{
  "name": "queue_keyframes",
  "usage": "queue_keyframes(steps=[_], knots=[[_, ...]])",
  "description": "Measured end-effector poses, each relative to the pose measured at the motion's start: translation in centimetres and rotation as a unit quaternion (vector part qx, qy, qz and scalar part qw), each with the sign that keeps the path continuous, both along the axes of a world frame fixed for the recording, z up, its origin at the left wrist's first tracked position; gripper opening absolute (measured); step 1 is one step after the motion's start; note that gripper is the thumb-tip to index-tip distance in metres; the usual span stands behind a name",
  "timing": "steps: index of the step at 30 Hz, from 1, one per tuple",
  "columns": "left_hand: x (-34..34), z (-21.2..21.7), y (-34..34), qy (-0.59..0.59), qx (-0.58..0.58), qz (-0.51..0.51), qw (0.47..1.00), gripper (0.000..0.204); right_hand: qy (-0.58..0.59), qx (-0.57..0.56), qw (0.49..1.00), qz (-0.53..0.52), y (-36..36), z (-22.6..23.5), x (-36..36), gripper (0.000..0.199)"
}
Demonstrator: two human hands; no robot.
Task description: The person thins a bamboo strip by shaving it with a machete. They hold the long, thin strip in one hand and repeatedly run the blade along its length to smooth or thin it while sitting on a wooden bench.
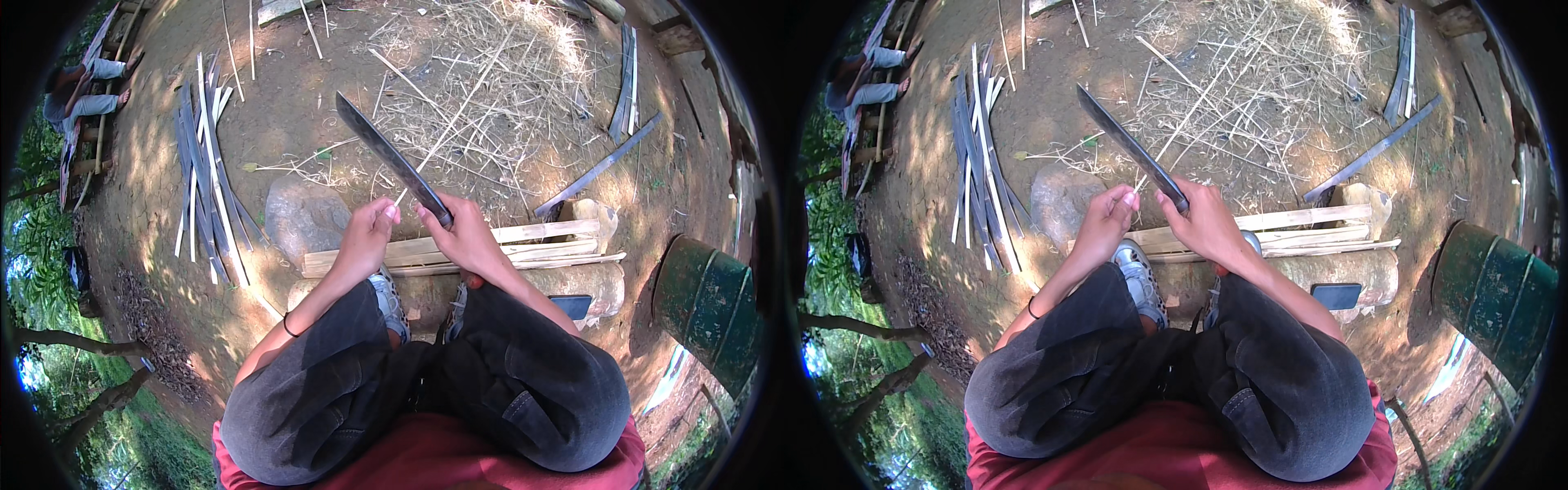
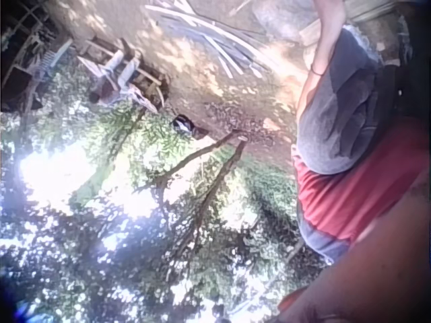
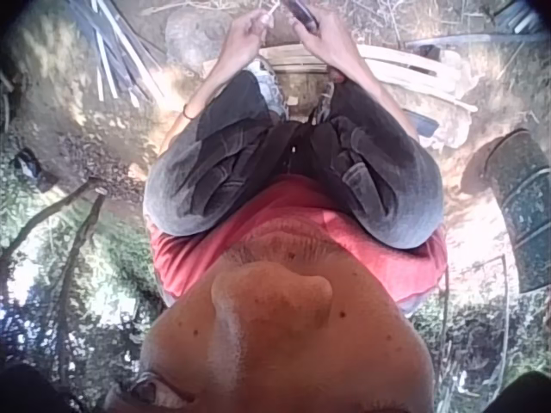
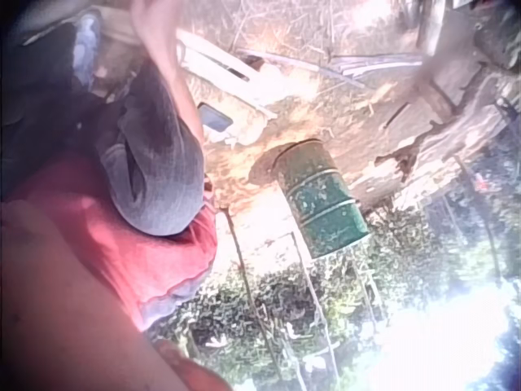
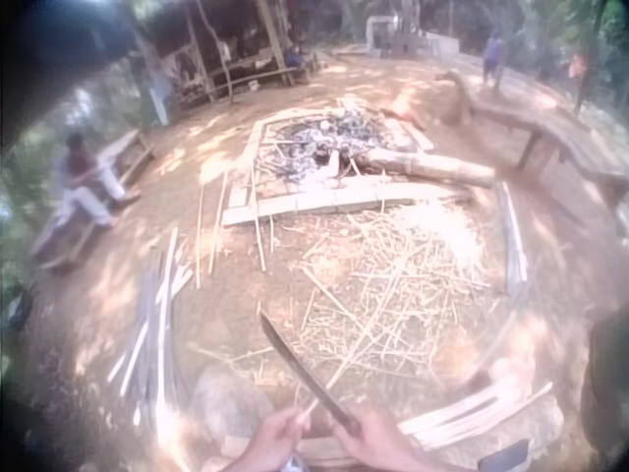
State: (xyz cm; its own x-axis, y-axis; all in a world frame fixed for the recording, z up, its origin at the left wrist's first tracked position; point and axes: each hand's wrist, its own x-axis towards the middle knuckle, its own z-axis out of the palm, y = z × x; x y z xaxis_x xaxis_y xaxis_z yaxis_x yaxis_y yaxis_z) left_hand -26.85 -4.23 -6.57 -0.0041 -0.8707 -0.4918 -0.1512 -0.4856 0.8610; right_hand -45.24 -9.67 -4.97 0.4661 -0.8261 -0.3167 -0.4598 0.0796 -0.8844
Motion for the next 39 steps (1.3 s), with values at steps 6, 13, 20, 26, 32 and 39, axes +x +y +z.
queue_keyframes(steps=[6,13,20,26,32,39], knots=[[0.3,-1.1,0.3,-0.014,-0.012,0.003,1.000,0.021,-0.164,0.197,0.967,-0.009,0.6,-1.0,0.0,0.037],[0.1,-1.0,0.4,-0.039,-0.016,0.004,0.999,0.022,-0.083,0.092,0.992,0.029,0.5,-0.6,0.1,0.034],[-0.4,0.6,0.0,-0.050,-0.035,0.029,0.998,0.023,0.007,0.007,0.999,-0.036,0.4,1.4,1.2,0.043],[-0.7,0.4,0.0,-0.073,-0.051,0.027,0.996,0.024,0.085,-0.056,0.995,-0.002,0.6,-0.5,0.9,0.043],[-0.8,1.9,-0.5,-0.074,-0.053,0.031,0.995,0.025,0.034,-0.060,0.997,-0.041,1.2,0.1,1.4,0.057],[-0.4,0.5,0.0,0.103,0.038,0.073,0.991,0.024,0.018,0.111,0.994,0.012,1.0,-2.0,1.1,0.073]])
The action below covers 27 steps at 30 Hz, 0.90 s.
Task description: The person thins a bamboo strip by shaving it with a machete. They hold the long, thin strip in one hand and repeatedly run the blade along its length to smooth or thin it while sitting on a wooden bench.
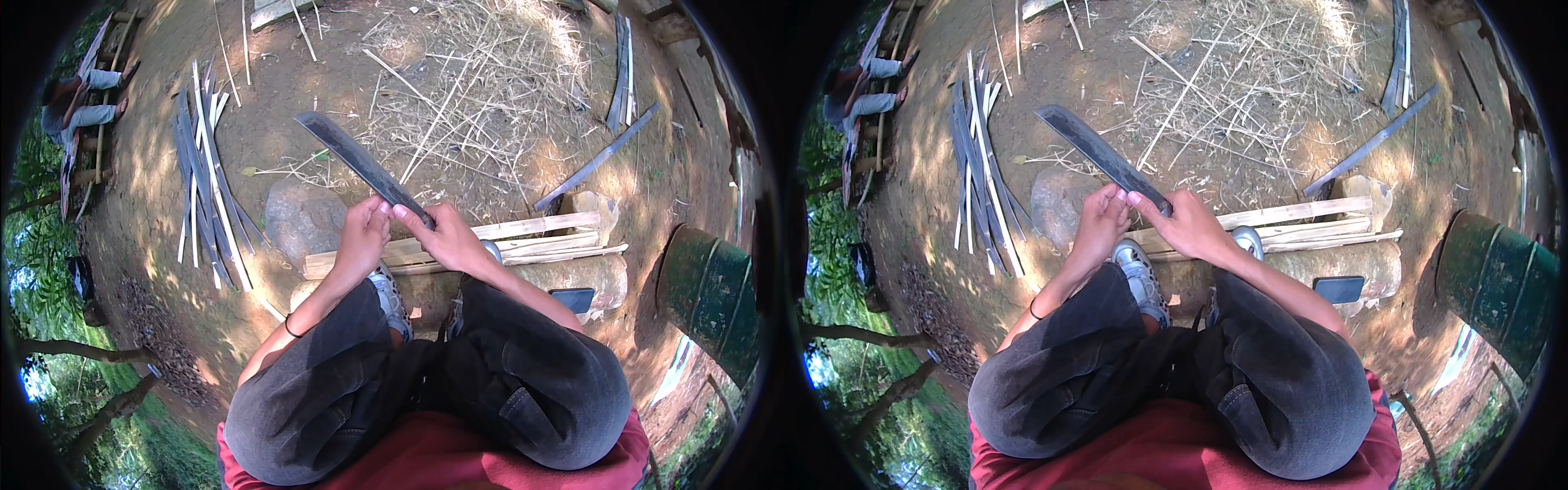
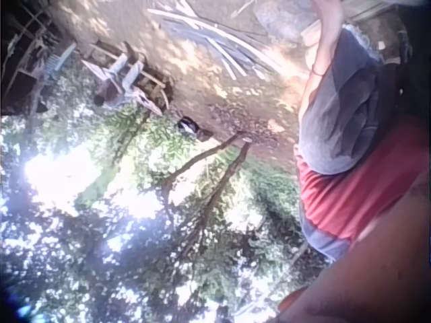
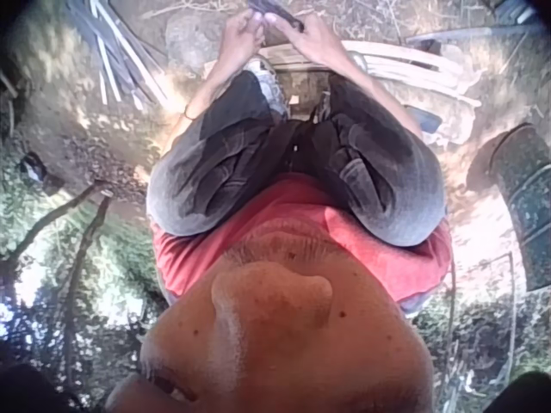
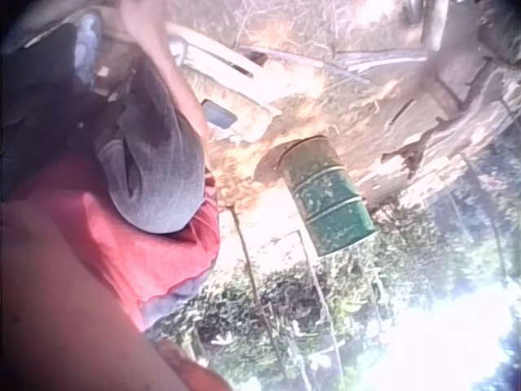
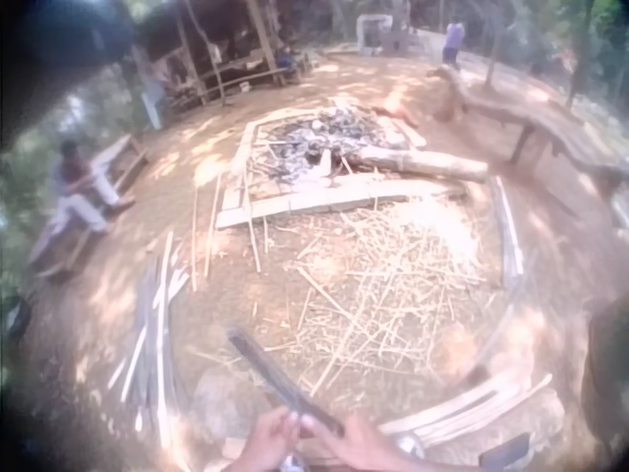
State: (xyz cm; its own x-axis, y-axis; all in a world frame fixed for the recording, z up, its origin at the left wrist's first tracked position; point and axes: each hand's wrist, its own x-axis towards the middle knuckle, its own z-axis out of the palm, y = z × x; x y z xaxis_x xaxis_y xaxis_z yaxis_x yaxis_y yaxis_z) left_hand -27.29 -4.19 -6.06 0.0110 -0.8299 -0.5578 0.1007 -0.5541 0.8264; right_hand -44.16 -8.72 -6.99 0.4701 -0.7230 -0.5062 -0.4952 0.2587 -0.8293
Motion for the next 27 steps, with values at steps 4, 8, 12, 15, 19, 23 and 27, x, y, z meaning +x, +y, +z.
queue_keyframes(steps=[4,8,12,15,19,23,27], knots=[[0.4,2.5,-0.8,0.070,0.084,0.002,0.994,0.025,0.081,-0.049,0.996,-0.001,-1.2,1.5,-0.5,0.073],[0.5,2.8,-0.6,0.074,0.078,-0.015,0.994,0.026,0.089,-0.067,0.990,-0.081,-3.5,0.0,-2.4,0.073],[0.6,2.6,-0.5,0.084,0.055,-0.024,0.995,0.026,0.057,-0.077,0.994,-0.052,-2.8,2.4,-2.4,0.068],[0.4,3.3,-1.3,0.101,0.057,-0.005,0.993,0.022,-0.007,-0.078,0.997,0.009,-0.9,3.6,-1.3,0.054],[1.4,2.6,-1.2,0.141,0.064,0.011,0.988,0.019,-0.069,-0.062,0.995,0.043,-0.3,4.9,-0.6,0.043],[1.1,2.2,-1.0,0.108,0.056,0.024,0.992,0.020,-0.006,-0.096,0.993,0.074,-0.2,4.7,-0.5,0.041],[0.6,2.2,-0.7,0.071,0.083,0.034,0.993,0.022,0.035,-0.119,0.990,0.067,0.2,3.9,-0.6,0.049]])
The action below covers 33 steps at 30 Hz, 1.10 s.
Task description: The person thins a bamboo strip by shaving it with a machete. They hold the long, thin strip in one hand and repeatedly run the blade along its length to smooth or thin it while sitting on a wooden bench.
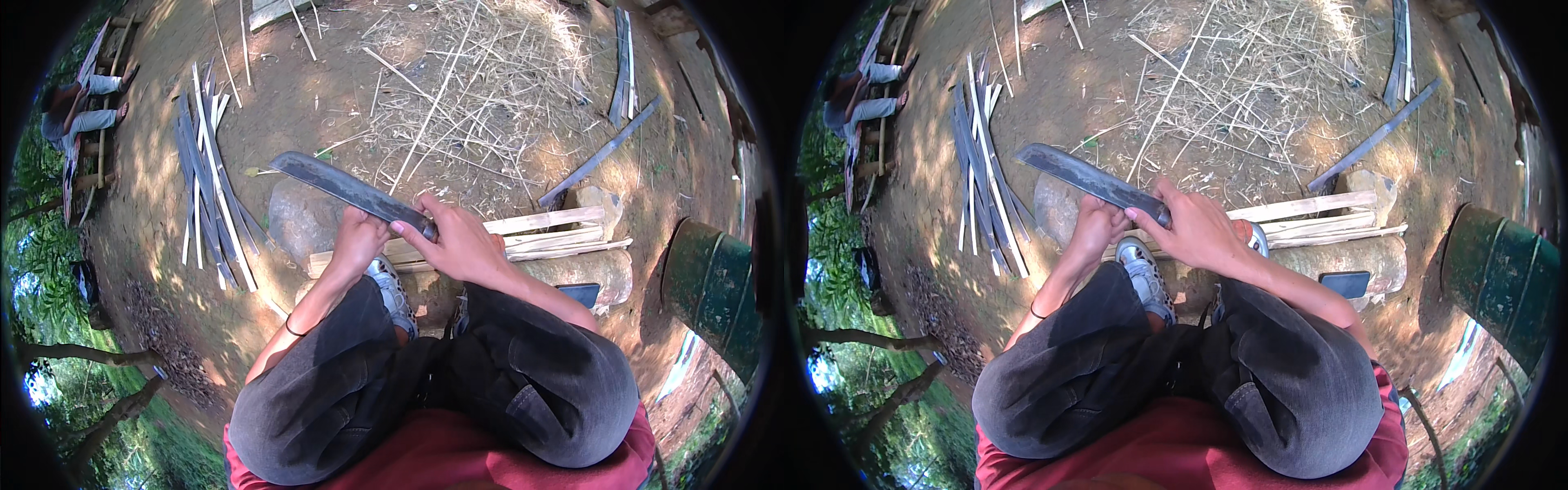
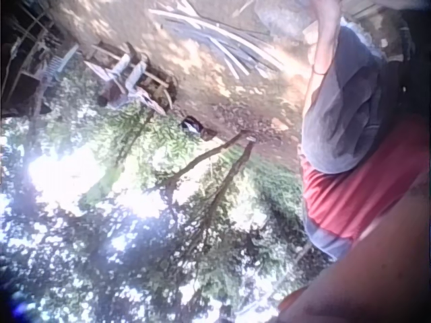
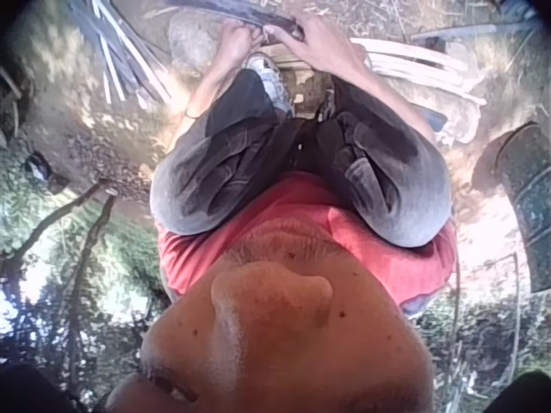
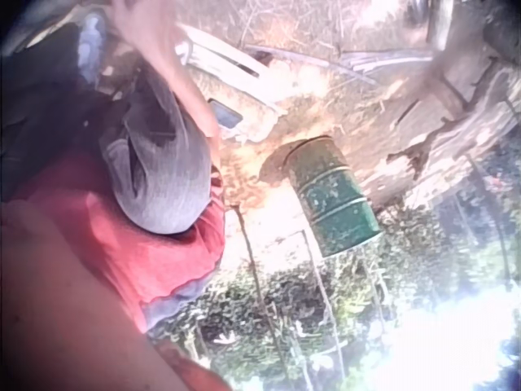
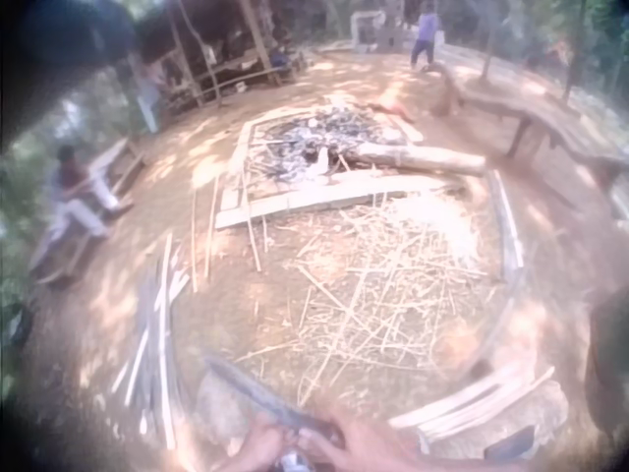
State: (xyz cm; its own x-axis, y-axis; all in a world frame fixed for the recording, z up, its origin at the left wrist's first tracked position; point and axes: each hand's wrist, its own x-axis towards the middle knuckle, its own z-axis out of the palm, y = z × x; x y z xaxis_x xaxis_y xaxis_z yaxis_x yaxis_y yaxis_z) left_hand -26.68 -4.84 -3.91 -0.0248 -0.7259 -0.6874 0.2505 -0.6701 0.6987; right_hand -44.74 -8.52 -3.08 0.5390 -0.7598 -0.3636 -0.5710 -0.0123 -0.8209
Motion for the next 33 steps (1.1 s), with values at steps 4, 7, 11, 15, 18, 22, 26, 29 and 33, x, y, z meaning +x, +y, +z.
queue_keyframes(steps=[4,7,11,15,18,22,26,29,33], knots=[[-0.1,-0.4,0.1,0.021,0.000,0.002,1.000,0.020,0.039,-0.028,0.999,0.013,0.0,-0.8,-0.3,0.059],[-0.4,0.0,-0.1,0.017,0.007,0.011,1.000,0.019,0.057,-0.016,0.998,0.007,-0.7,-0.2,-0.5,0.066],[-0.8,0.3,-0.4,-0.003,0.023,0.015,1.000,0.017,0.078,-0.013,0.997,0.013,-1.3,0.7,-0.5,0.071],[-0.9,0.6,-0.8,-0.021,0.038,-0.008,0.999,0.017,0.108,-0.066,0.992,0.009,-1.0,-0.5,-0.7,0.068],[-1.1,0.4,-0.5,-0.033,0.028,0.012,0.999,0.020,0.119,-0.092,0.989,0.012,-1.2,-0.8,-0.6,0.068],[-0.2,-0.3,0.4,-0.004,0.033,-0.071,0.997,0.026,0.148,-0.039,0.985,-0.079,-4.4,-3.4,-3.0,0.064],[0.2,-0.2,0.7,0.036,0.037,-0.091,0.995,0.028,0.110,0.048,0.974,-0.191,-8.3,-4.7,-7.8,0.063],[0.0,-0.9,0.7,0.032,-0.005,-0.095,0.995,0.028,0.078,0.058,0.971,-0.220,-7.6,-3.7,-8.0,0.052],[0.5,-1.3,-0.3,-0.019,-0.037,-0.106,0.993,0.028,0.005,0.015,0.978,-0.210,-5.7,-1.9,-7.1,0.049]])
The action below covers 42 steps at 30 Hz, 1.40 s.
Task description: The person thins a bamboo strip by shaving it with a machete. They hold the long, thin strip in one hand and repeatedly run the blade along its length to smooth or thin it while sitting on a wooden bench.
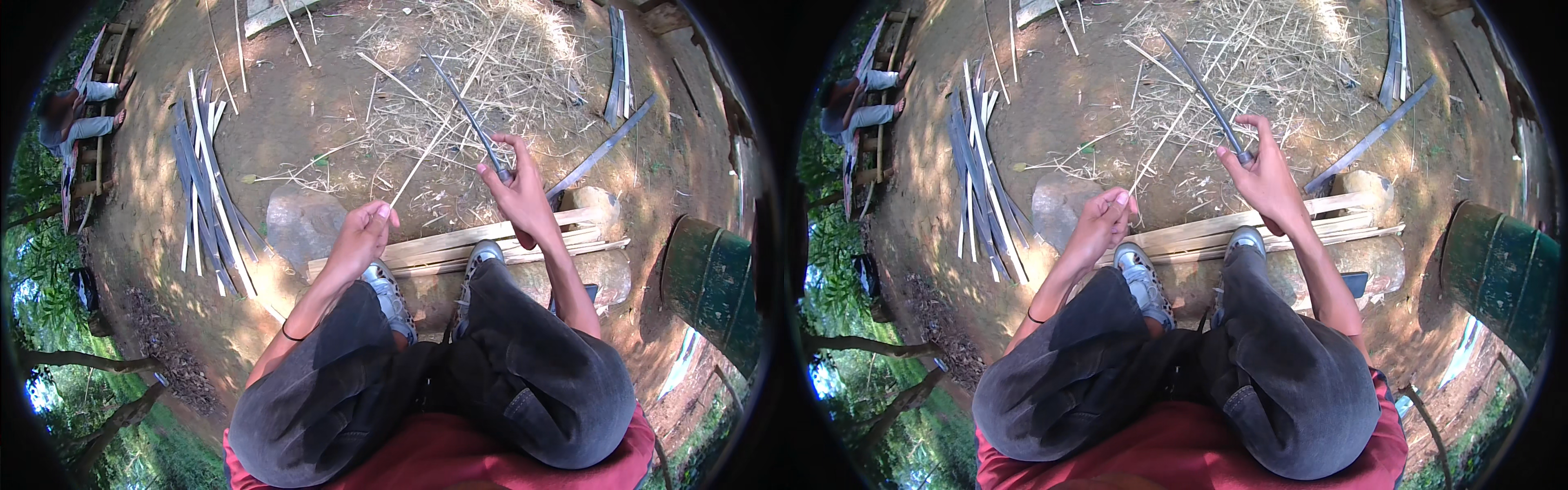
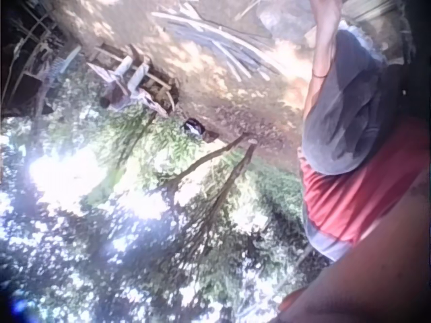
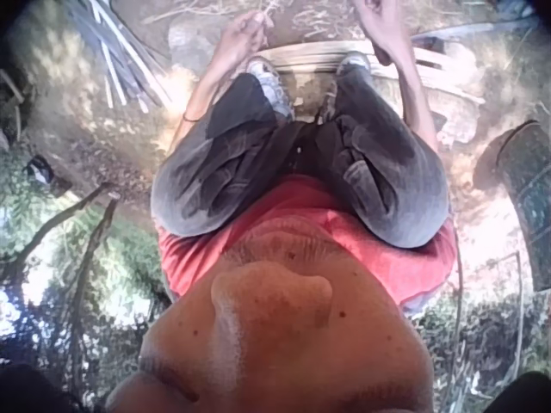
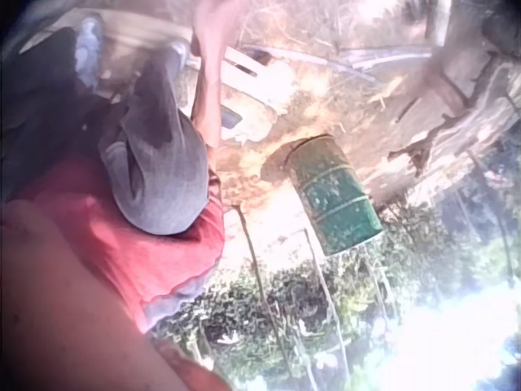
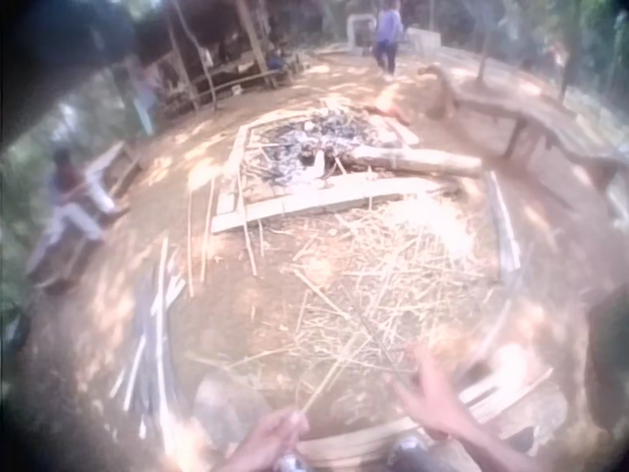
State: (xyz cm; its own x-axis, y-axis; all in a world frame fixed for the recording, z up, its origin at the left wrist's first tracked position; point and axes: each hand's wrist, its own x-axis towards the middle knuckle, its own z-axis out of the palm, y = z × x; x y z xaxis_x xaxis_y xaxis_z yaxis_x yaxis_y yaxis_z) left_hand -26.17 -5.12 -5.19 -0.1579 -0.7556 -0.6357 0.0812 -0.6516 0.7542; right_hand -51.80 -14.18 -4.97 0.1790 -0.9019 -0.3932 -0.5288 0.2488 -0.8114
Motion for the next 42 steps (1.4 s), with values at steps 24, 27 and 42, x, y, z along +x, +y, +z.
queue_keyframes(steps=[24,27,42], knots=[[-2.1,2.4,-2.0,-0.011,-0.014,-0.076,0.997,0.027,-0.296,-0.025,0.953,-0.062,-0.5,-1.3,5.8,0.045],[-1.9,2.0,-1.6,-0.010,-0.022,-0.073,0.997,0.026,-0.286,-0.049,0.955,-0.067,-1.6,-1.0,5.2,0.043],[-1.0,2.1,-2.6,-0.108,-0.085,0.010,0.990,0.031,-0.040,-0.230,0.955,0.182,3.7,2.0,6.0,0.059]])
